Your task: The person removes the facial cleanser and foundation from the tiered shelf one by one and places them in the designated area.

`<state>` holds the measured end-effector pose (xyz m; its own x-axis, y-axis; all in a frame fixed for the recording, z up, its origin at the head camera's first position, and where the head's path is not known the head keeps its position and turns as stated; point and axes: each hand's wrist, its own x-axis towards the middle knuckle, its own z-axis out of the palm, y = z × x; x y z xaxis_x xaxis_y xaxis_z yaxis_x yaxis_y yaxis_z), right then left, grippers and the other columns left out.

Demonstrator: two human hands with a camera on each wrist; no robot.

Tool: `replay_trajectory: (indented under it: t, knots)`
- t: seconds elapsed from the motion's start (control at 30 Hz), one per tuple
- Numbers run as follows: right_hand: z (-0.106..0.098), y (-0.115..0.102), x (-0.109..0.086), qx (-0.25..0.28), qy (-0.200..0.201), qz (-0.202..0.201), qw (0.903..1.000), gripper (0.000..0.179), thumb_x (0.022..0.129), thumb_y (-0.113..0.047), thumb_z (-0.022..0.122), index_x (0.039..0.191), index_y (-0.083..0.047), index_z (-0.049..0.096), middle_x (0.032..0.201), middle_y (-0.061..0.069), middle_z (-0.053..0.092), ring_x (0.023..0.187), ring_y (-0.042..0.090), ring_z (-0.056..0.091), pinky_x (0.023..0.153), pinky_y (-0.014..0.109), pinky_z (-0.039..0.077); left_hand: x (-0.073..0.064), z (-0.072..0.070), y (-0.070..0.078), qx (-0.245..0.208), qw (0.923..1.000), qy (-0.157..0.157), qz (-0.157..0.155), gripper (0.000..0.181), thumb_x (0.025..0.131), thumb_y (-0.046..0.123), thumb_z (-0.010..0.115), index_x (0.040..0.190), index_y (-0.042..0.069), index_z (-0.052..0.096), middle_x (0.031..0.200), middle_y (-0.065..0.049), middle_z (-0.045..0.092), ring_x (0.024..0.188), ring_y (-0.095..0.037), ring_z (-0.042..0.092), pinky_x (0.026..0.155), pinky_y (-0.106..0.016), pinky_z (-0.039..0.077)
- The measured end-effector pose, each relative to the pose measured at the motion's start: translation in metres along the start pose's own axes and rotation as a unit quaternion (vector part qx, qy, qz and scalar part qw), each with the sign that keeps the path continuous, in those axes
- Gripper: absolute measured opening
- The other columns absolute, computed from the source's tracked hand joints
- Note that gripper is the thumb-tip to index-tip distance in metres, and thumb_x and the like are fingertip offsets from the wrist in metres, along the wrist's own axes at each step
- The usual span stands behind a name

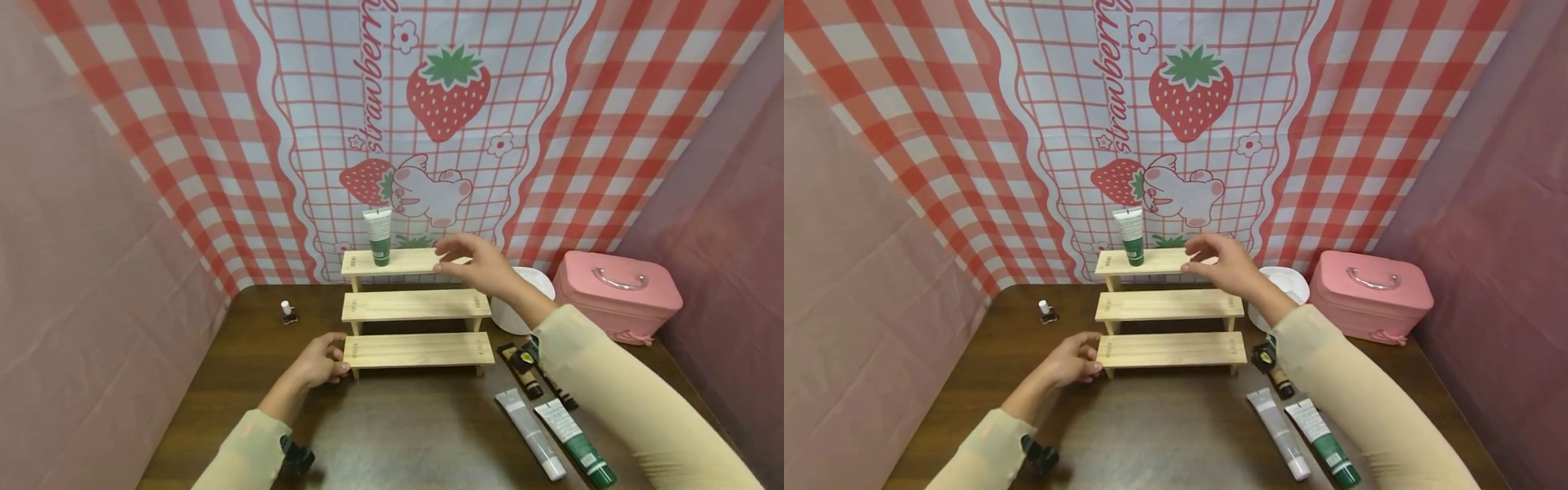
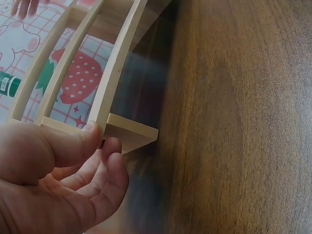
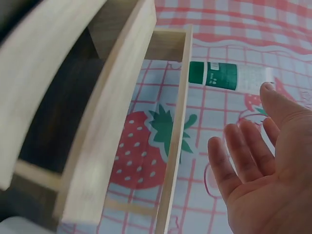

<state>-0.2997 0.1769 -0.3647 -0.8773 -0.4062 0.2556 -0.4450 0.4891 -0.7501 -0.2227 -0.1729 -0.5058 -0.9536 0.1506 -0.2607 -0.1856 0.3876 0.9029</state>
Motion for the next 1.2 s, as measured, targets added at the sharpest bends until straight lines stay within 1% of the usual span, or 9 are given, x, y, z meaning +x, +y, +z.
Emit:
replay_trajectory:
  t: [0.07,0.2,0.3,0.37,0.53,0.67,0.9,1.07,1.2]
  knots:
    - [0.008,-0.003,0.017,0.003,0.0,0.009,1.0,0.049,0.092,-0.037,0.078,0.133,-0.016,0.064,0.131,0.008,0.067,0.118,0.024,0.065,0.095,0.05,0.056,0.001,0.0,0.0,0.0,1.0,-0.001,0.001,0.066,0.085,-0.014,0.071,0.146,-0.007,0.045,0.09,-0.015,0.062,0.07,-0.021,0.065,0.059,-0.036,0.059]
    - [0.025,-0.009,0.044,0.02,0.009,0.014,0.9997,0.055,0.091,-0.032,0.08,0.138,-0.011,0.06,0.136,0.011,0.065,0.123,0.027,0.064,0.1,0.049,0.054,0.002,-0.001,0.002,-0.001,1.0,0.0,0.005,0.066,0.085,-0.015,0.07,0.146,-0.007,0.045,0.09,-0.015,0.062,0.07,-0.021,0.065,0.059,-0.036,0.059]
    - [0.038,-0.012,0.058,0.037,0.013,0.014,0.9991,0.061,0.09,-0.027,0.081,0.142,-0.005,0.056,0.139,0.013,0.062,0.126,0.031,0.062,0.103,0.048,0.054,0.001,-0.001,0.004,-0.001,1.0,0.002,0.002,0.066,0.085,-0.016,0.07,0.145,-0.007,0.045,0.089,-0.015,0.062,0.069,-0.021,0.065,0.058,-0.036,0.059]
    - [0.046,-0.013,0.064,0.048,0.012,0.017,0.9987,0.064,0.09,-0.024,0.081,0.144,-0.004,0.053,0.142,0.014,0.06,0.128,0.033,0.061,0.105,0.047,0.053,0.0,-0.002,0.004,0.0,1.0,0.002,0.0,0.065,0.085,-0.015,0.07,0.145,-0.007,0.045,0.089,-0.015,0.062,0.069,-0.021,0.065,0.058,-0.035,0.058]
    - [0.06,-0.017,0.072,0.07,0.006,0.032,0.997,0.067,0.091,-0.024,0.08,0.148,-0.012,0.048,0.148,0.009,0.055,0.132,0.031,0.058,0.107,0.047,0.051,0.001,-0.002,0.003,-0.001,1.0,0.002,0.001,0.065,0.085,-0.015,0.07,0.145,-0.007,0.045,0.088,-0.015,0.062,0.069,-0.021,0.064,0.059,-0.036,0.058]
    - [0.067,-0.019,0.077,0.093,0.012,0.032,0.9951,0.069,0.091,-0.023,0.08,0.151,-0.016,0.046,0.147,0.009,0.055,0.13,0.03,0.059,0.105,0.047,0.053,0.001,-0.002,0.002,-0.002,1.0,0.003,0.003,0.065,0.085,-0.016,0.07,0.144,-0.007,0.046,0.088,-0.015,0.061,0.069,-0.02,0.064,0.059,-0.036,0.059]
    - [0.074,-0.02,0.085,0.096,0.031,0.035,0.9943,0.062,0.092,-0.018,0.078,0.146,-0.012,0.05,0.138,0.009,0.06,0.121,0.028,0.064,0.101,0.044,0.055,0.001,-0.002,0.001,-0.002,1.0,0.004,0.001,0.064,0.085,-0.016,0.07,0.144,-0.007,0.046,0.089,-0.015,0.06,0.069,-0.021,0.065,0.059,-0.036,0.059]
    - [0.078,-0.021,0.087,0.094,0.044,0.049,0.9934,0.058,0.092,-0.016,0.078,0.143,-0.011,0.052,0.136,0.01,0.062,0.118,0.028,0.065,0.099,0.044,0.056,0.0,-0.001,0.001,0.004,1.0,0.003,-0.003,0.063,0.086,-0.015,0.069,0.145,-0.006,0.046,0.089,-0.015,0.061,0.07,-0.021,0.065,0.059,-0.036,0.059]
    - [0.08,-0.021,0.086,0.085,0.046,0.062,0.9934,0.054,0.092,-0.018,0.078,0.139,-0.012,0.053,0.132,0.008,0.063,0.116,0.026,0.065,0.1,0.043,0.055,-0.001,0.0,0.001,0.005,1.0,0.003,-0.004,0.063,0.086,-0.015,0.069,0.144,-0.006,0.046,0.088,-0.015,0.061,0.07,-0.021,0.065,0.059,-0.036,0.059]
